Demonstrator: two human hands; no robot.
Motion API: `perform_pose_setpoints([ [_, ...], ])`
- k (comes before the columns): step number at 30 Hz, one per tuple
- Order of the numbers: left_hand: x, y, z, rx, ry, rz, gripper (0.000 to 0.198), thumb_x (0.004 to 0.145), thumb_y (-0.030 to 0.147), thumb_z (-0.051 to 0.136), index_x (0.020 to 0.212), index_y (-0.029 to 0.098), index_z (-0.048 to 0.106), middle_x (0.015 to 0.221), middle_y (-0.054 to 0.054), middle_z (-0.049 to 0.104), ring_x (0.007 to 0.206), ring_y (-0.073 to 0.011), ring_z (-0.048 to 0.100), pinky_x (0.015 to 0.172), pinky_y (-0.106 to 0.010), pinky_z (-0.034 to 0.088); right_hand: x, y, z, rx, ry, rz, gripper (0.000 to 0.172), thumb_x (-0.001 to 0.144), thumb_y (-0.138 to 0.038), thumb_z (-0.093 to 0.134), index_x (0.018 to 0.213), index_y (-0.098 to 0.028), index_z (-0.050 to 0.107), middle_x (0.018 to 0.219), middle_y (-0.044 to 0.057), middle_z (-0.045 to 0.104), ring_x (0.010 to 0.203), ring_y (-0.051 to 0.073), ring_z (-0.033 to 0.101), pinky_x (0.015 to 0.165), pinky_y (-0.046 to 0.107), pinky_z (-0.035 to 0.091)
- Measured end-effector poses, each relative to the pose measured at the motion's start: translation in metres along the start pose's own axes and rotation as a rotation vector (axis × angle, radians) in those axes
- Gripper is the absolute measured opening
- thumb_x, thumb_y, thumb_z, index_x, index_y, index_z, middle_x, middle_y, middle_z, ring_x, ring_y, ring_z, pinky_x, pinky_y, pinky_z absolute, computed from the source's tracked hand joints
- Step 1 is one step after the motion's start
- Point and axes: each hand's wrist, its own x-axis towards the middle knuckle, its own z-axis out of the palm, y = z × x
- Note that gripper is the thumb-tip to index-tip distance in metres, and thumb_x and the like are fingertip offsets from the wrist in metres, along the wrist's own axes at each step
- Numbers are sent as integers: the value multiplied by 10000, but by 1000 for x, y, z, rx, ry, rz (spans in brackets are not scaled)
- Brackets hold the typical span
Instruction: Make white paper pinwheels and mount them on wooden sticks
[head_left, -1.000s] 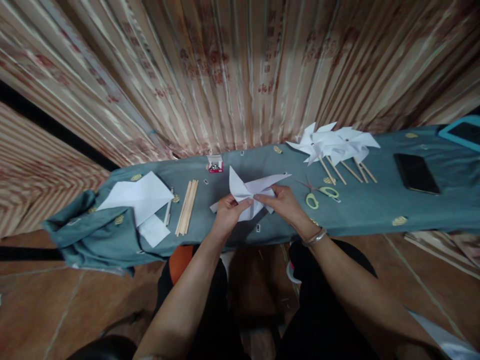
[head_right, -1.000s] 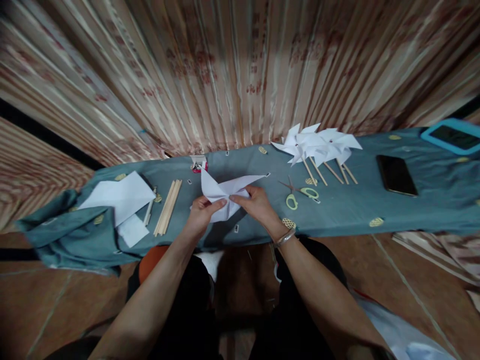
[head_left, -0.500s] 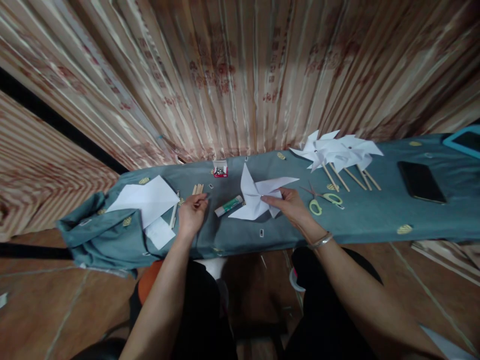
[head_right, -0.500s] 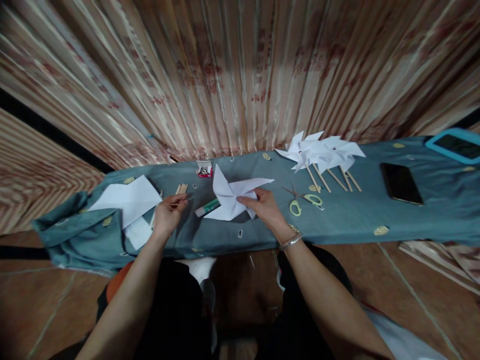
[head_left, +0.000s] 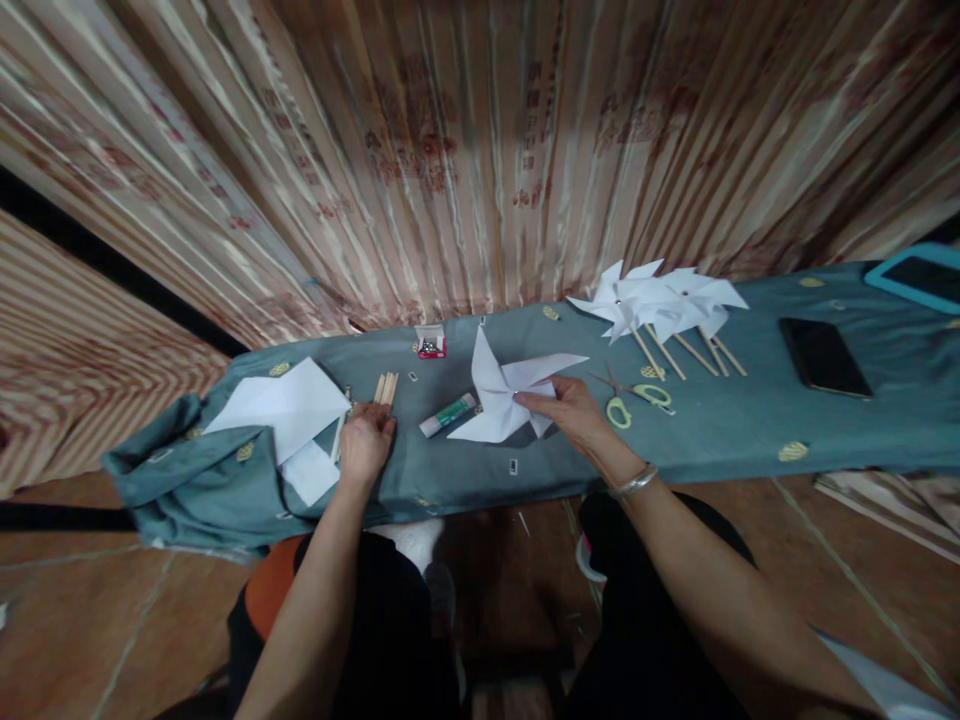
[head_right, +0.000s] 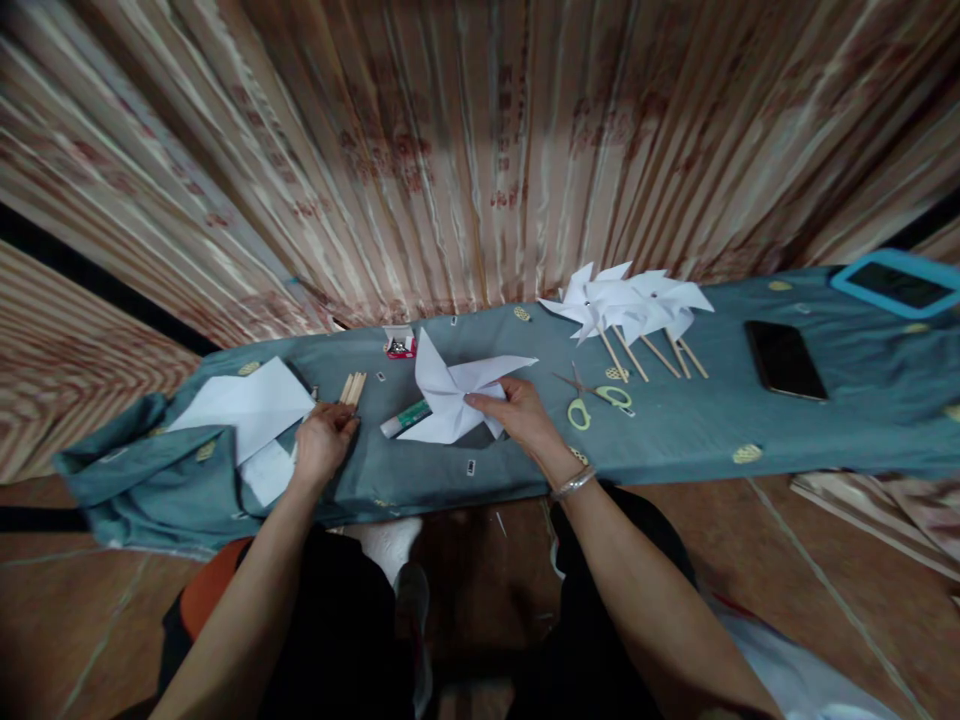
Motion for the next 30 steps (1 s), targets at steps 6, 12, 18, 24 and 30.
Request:
perform_pose_setpoints([
  [6,3,-2,-3,21,-4,-27,295,805,271,503,977,174,722,1033,-123,698,936,-267,656,865,-352,493,-2,-2,-3,8,6,-4,344,514,-385,855,755,-169,738,817,55,770,731,211,697,725,346,536],
  [12,4,0,-5,30,-35,-61,296,793,294,532,955,158,739,979,-139,707,891,-295,666,808,-377,498,-4,-2,-5,1,0,10,336,521,-374,856,756,-165,738,815,57,772,731,215,699,718,344,534],
  [18,3,7,-10,91,-64,-69,270,807,294,550,954,175,742,997,-129,716,921,-281,673,801,-338,492,-4,0,-3,-9,-15,4,341,533,-375,855,772,-162,739,825,59,773,743,214,701,730,341,537],
  [24,2,17,-16,193,-146,-128,312,866,332,490,978,178,737,995,-126,744,918,-286,686,766,-332,480,-4,2,-2,-23,-11,10,347,521,-394,855,745,-159,733,812,60,772,736,217,703,717,337,537],
  [30,-3,23,-18,53,-107,-137,283,832,320,519,901,159,741,903,-113,747,854,-266,688,742,-315,473,-4,-1,1,15,7,19,342,499,-374,867,739,-167,739,790,43,772,713,202,699,722,331,544],
])
